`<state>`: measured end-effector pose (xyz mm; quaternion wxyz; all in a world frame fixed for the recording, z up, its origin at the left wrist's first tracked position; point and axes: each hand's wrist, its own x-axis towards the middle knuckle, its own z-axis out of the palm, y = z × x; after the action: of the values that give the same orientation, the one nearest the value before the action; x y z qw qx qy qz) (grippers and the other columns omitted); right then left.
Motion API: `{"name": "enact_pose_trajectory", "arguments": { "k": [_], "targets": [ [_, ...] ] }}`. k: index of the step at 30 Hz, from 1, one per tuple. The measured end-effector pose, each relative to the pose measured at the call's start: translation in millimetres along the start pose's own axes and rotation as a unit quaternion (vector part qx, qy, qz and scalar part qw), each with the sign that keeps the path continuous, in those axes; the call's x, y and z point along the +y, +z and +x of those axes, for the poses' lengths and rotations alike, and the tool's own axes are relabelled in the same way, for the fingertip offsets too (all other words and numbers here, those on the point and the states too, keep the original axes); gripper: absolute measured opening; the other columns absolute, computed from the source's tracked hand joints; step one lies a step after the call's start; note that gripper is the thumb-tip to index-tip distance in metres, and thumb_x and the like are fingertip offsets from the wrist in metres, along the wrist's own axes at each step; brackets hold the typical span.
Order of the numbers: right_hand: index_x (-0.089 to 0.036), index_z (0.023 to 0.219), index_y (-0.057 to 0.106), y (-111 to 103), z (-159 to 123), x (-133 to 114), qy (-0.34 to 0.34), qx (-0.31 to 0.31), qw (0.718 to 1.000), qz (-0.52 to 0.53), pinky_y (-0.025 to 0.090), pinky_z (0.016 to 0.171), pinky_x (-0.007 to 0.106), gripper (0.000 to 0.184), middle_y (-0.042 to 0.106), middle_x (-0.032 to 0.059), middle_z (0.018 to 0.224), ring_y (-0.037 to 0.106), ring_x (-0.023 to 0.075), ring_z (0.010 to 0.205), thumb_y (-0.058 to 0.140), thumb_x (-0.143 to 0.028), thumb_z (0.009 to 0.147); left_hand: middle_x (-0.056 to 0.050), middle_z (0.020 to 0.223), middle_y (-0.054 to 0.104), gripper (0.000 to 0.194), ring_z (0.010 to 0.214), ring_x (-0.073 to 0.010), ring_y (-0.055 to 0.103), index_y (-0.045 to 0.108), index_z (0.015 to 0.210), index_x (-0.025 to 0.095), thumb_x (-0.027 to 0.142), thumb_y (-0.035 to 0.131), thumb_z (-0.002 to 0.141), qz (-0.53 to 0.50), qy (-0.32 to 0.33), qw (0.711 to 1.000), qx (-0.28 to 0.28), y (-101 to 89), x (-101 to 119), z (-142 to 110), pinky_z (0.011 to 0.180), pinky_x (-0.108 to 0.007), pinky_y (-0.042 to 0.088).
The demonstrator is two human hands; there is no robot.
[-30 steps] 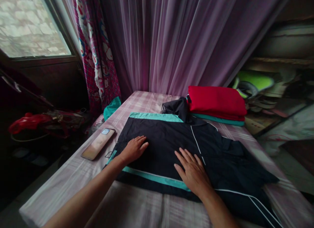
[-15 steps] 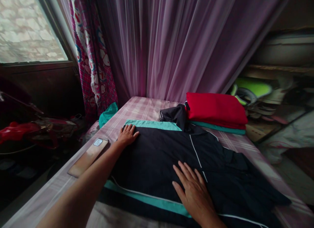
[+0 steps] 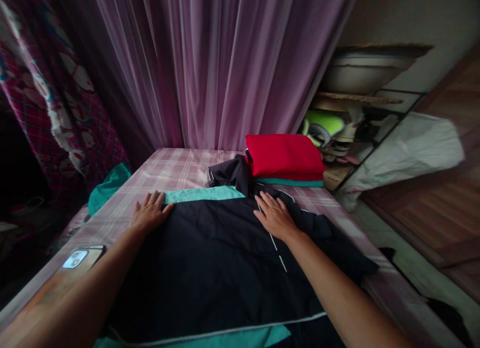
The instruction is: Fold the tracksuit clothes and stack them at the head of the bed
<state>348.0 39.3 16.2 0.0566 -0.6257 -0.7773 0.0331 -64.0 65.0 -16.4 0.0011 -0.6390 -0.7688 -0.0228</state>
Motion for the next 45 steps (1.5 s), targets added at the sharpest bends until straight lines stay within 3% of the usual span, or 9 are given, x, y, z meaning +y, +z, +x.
{"name": "enact_pose_trajectory", "arguments": {
  "k": [3,5,15,27,38,41,45],
  "targets": [
    [-0.016,0.154,0.035,20.7,21.4,29.5,0.103,-0.028,0.994,-0.036,0.016,0.121,0.051,0.060,0.028,0.0102,0.162,0.023,0.0242,0.150,0.030,-0.042,0.100,-0.015,0.163,0.027,0.075,0.151,-0.0355,0.019,0.034,0.154,0.017,0.061,0.025,0.093,0.000,-0.003,1.000,0.002,-0.2,-0.9,1.6,0.117,-0.063,0.020],
    [-0.015,0.154,0.033,28.7,25.3,40.9,0.129,-0.026,0.990,-0.043,0.015,0.121,0.048,0.061,0.027,0.0099,0.163,0.022,0.0228,0.150,0.026,-0.043,0.101,-0.014,0.163,0.026,0.075,0.151,-0.0348,0.018,0.034,0.154,0.018,0.062,0.025,0.093,-0.001,-0.003,1.000,0.000,-1.0,-0.4,2.6,0.117,-0.062,0.020],
    [-0.017,0.153,0.037,34.7,14.9,48.7,0.100,0.016,0.994,-0.033,0.018,0.120,0.047,0.060,0.032,0.0107,0.161,0.027,0.0247,0.148,0.026,-0.043,0.100,-0.013,0.164,0.024,0.076,0.152,-0.0344,0.016,0.032,0.155,0.016,0.060,0.024,0.094,-0.001,-0.007,1.000,-0.018,-7.4,5.1,2.2,0.119,-0.059,0.020],
    [-0.017,0.154,0.037,29.1,11.7,51.4,0.128,0.002,0.992,-0.020,0.019,0.121,0.042,0.058,0.031,0.0088,0.162,0.026,0.0228,0.149,0.029,-0.040,0.101,-0.014,0.165,0.021,0.078,0.152,-0.0336,0.014,0.028,0.156,0.012,0.059,0.023,0.094,0.006,0.011,1.000,-0.026,-3.2,-0.6,9.6,0.120,-0.056,0.021],
    [-0.020,0.150,0.043,32.0,-8.1,57.0,0.114,0.021,0.993,-0.039,0.018,0.120,0.048,0.056,0.035,0.0115,0.159,0.030,0.0255,0.147,0.037,-0.042,0.100,-0.013,0.164,0.024,0.076,0.152,-0.0326,0.016,0.032,0.155,0.015,0.059,0.028,0.093,0.003,0.020,1.000,0.000,8.1,-7.3,16.8,0.120,-0.055,0.020],
    [-0.020,0.144,0.051,26.5,-5.8,58.6,0.123,0.023,0.992,-0.034,0.023,0.117,0.048,0.051,0.044,0.0119,0.155,0.039,0.0265,0.142,0.042,-0.040,0.098,-0.013,0.164,0.024,0.074,0.152,-0.0329,0.014,0.036,0.153,0.015,0.058,0.028,0.094,0.015,0.019,0.999,0.040,9.9,-5.4,13.7,0.121,-0.057,0.013],
    [-0.019,0.130,0.063,-7.3,17.0,41.3,0.084,0.085,0.993,-0.008,0.036,0.105,0.040,0.040,0.063,0.0109,0.136,0.057,0.0238,0.123,0.042,-0.028,0.096,-0.012,0.164,0.026,0.070,0.152,-0.0309,0.017,0.036,0.153,0.017,0.056,0.027,0.095,0.008,0.023,0.999,0.034,10.1,-3.5,12.6,0.120,-0.058,0.015]
  ]
}}
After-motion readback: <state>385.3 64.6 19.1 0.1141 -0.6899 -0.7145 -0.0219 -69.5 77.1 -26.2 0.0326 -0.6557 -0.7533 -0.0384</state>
